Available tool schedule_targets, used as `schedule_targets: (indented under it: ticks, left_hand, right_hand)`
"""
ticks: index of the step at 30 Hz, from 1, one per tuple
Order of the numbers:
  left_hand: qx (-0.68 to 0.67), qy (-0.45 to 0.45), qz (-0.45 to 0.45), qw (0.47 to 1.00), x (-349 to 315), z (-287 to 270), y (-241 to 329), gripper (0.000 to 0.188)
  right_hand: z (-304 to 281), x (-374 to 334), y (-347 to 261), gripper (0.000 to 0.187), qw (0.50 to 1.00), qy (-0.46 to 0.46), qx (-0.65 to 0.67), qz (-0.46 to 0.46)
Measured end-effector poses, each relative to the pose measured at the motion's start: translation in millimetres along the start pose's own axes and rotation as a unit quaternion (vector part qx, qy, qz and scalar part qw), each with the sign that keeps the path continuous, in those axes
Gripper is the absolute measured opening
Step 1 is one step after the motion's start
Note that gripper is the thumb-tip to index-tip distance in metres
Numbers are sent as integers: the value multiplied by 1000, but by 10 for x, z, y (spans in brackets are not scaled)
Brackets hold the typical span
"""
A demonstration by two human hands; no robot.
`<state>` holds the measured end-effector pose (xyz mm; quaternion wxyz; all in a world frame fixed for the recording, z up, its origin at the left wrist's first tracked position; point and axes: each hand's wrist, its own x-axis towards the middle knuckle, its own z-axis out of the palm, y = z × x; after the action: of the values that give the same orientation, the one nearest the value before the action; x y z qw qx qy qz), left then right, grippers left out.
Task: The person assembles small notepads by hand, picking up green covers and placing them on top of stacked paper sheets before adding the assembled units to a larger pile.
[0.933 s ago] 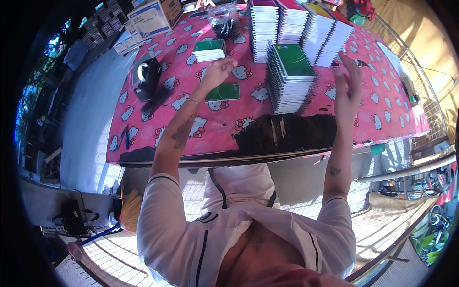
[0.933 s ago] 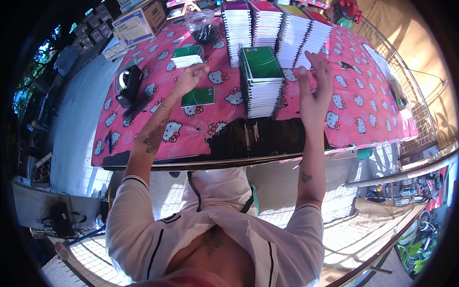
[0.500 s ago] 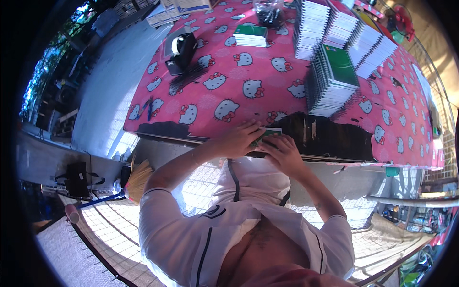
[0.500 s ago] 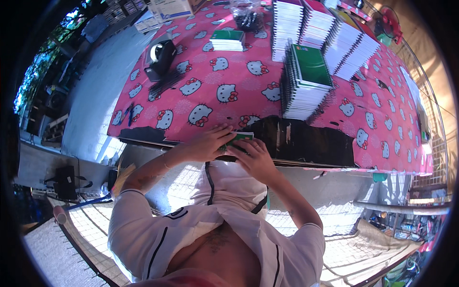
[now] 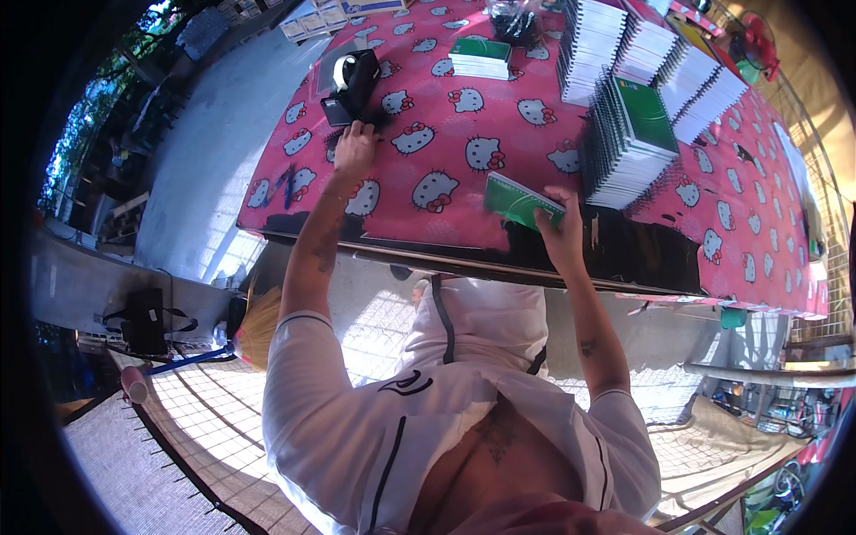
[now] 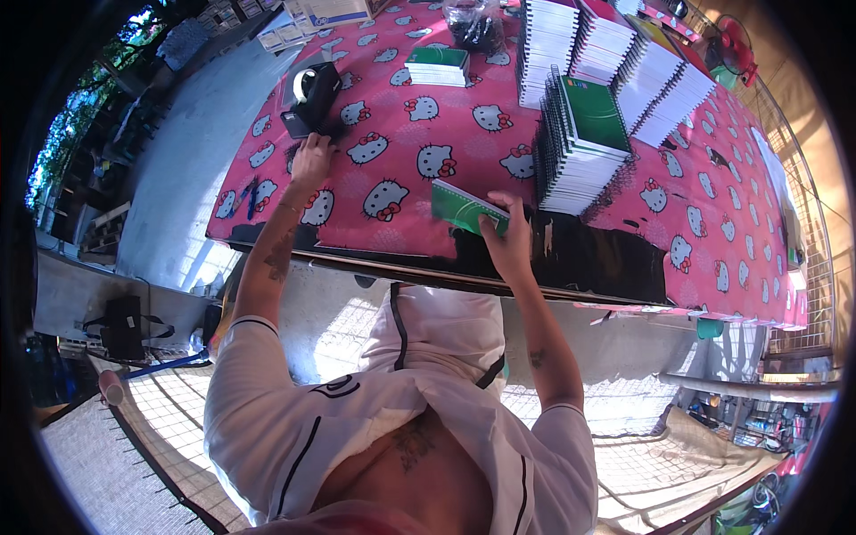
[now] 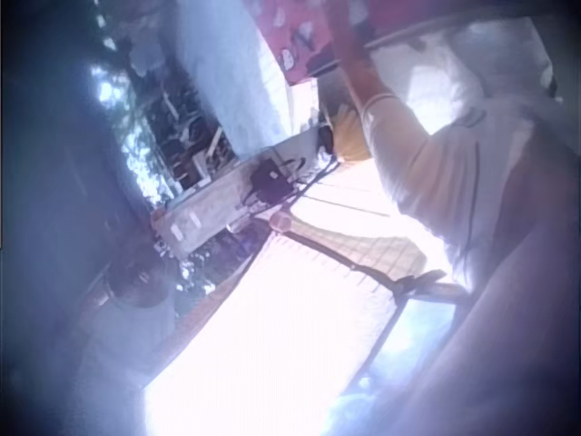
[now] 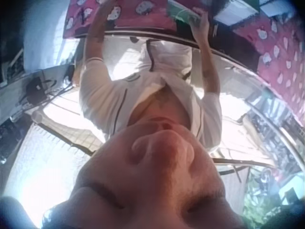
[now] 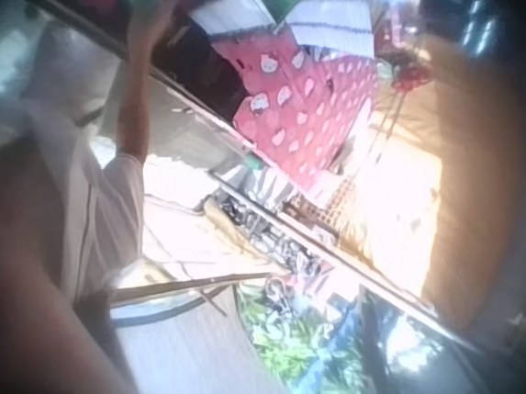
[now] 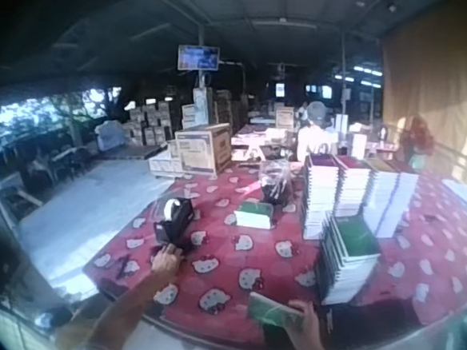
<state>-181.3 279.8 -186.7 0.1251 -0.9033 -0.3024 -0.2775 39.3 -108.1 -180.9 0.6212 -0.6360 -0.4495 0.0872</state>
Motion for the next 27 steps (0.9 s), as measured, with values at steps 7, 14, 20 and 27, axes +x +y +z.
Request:
schedule_targets:
  ticks: [7,14,20,27]
  left_hand:
    - [30,100,5,994,-39,-110,125,23]
    - [18,58,29,998,-88,-221,383,29]
    - [-251,41,11,967,-5,-872,1125,26]
    - [-489,-58,-37,870,-420,-1075,1819,18]
  right_hand:
    - [102,-37,2,36,990,7,113,82]
    - [82,3,-31,26,983,-46,126,128]
    - [85,31,-91,26,989,-43,94,109]
    - [97,23,-105,25,988,-43,100,111]
